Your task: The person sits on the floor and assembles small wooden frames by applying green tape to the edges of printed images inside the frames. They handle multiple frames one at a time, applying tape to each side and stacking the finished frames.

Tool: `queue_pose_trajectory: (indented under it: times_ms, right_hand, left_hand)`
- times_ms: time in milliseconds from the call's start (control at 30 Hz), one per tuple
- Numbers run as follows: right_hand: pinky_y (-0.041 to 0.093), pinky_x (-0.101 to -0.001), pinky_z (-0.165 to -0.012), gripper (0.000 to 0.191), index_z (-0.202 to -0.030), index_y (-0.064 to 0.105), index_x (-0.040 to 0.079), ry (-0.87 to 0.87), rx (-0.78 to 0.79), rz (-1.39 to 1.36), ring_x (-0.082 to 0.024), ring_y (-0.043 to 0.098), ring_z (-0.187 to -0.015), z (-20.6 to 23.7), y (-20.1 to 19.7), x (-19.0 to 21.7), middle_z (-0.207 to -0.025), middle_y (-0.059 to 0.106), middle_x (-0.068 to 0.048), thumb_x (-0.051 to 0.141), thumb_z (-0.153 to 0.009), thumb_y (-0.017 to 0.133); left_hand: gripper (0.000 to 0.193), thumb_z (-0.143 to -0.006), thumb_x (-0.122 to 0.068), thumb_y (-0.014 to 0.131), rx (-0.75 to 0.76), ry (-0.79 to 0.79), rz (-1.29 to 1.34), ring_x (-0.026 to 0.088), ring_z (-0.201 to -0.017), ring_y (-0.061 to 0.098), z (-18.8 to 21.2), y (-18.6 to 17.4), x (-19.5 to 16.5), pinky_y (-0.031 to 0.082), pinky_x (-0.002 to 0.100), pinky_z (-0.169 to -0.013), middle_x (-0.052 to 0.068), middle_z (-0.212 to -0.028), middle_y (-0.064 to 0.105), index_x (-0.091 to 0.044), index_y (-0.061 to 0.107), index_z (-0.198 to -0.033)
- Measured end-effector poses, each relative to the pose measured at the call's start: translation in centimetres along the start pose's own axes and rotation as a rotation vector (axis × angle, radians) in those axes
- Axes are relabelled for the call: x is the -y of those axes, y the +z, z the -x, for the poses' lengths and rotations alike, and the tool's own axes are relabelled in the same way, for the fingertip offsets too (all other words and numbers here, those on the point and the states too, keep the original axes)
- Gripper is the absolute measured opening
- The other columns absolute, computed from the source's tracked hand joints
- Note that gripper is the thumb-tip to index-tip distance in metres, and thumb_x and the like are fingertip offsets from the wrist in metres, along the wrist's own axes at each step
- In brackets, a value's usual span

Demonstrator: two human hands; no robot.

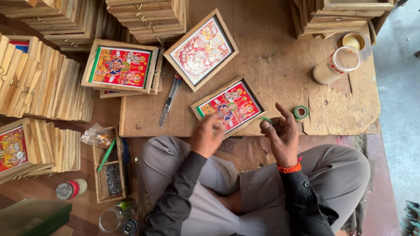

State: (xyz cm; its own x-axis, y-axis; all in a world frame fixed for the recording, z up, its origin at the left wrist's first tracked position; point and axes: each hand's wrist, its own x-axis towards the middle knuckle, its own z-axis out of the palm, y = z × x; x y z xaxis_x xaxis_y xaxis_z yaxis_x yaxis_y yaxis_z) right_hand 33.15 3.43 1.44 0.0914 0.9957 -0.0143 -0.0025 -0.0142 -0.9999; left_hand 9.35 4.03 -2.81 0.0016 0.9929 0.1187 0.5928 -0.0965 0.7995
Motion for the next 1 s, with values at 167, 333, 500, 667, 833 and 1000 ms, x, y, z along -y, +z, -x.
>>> queue_pose_trajectory:
  times_ms: [167, 333, 500, 667, 833, 1000]
  right_hand:
    - [0.056, -0.025, -0.08, 0.067, -0.158, 0.04, 0.0, -0.025, 0.102, -0.068, -0.01, 0.066, -0.093, 0.0, 0.7, -0.9, -0.101, 0.066, -0.006, 0.008, -0.099, 0.07]
    - [0.055, -0.0256, -0.077, 0.059, -0.15, 0.053, 0.004, -0.229, 0.0, 0.261, -0.01, 0.066, -0.087, -0.1, 0.2, 0.1, -0.099, 0.069, -0.006, 0.004, -0.095, 0.074]
    - [0.055, -0.029, -0.069, 0.045, -0.134, 0.067, 0.011, -0.532, -0.13, 0.829, -0.018, 0.072, -0.079, 0.0, 0.3, 2.4, -0.096, 0.074, -0.005, 0.011, -0.09, 0.08]
    - [0.052, -0.0374, -0.067, 0.014, -0.104, 0.069, 0.015, -0.484, -0.077, 1.113, -0.023, 0.069, -0.08, -0.3, -0.1, 3.2, -0.086, 0.07, -0.002, 0.021, -0.093, 0.074]
    - [0.051, -0.0397, -0.064, 0.009, -0.1, 0.071, 0.016, -0.327, 0.036, 1.209, -0.025, 0.067, -0.078, -1.9, -0.7, 2.1, -0.084, 0.067, -0.003, 0.024, -0.094, 0.067]
    - [0.048, -0.0401, -0.057, 0.028, -0.122, 0.074, 0.025, -0.215, 0.122, 1.286, -0.024, 0.065, -0.072, -3.5, -0.4, 0.0, -0.082, 0.063, -0.006, 0.022, -0.097, 0.062]
  left_hand:
    - [0.03, -0.094, -0.027, 0.078, 0.224, -0.162, 0.745, 0.012, -0.091, 0.069, 1.3, 5.4, -4.3, 0.058, 0.028, -0.08, 0.006, -0.103, 0.069, -0.003, 0.074, -0.11]
    - [0.028, -0.091, -0.025, 0.078, 0.041, -0.132, 0.866, 0.011, -0.091, 0.071, 0.0, 6.6, -6.4, 0.06, 0.027, -0.082, 0.003, -0.101, 0.073, -0.002, 0.073, -0.105]
    - [0.022, -0.089, -0.025, 0.077, 0.21, -0.439, 1.118, 0.01, -0.085, 0.071, -2.0, 6.4, -5.7, 0.058, 0.028, -0.071, 0.001, -0.088, 0.073, -0.005, 0.072, -0.097]
    - [0.022, -0.092, -0.031, 0.076, 0.068, -0.03, 0.398, 0.013, -0.08, 0.067, -7.6, 7.7, -3.1, 0.056, 0.033, -0.074, -0.001, -0.086, 0.07, -0.013, 0.066, -0.084]
    - [0.023, -0.078, -0.023, 0.086, -0.3, 0.206, -0.131, 0.023, -0.098, 0.061, -14.6, 7.5, 0.6, 0.046, 0.043, -0.092, 0.0, -0.099, 0.068, -0.015, 0.065, -0.075]
    - [0.022, -0.073, -0.013, 0.086, -0.389, 0.307, -0.199, 0.023, -0.098, 0.06, -15.2, 9.3, 1.9, 0.047, 0.046, -0.094, -0.001, -0.098, 0.062, -0.015, 0.064, -0.072]
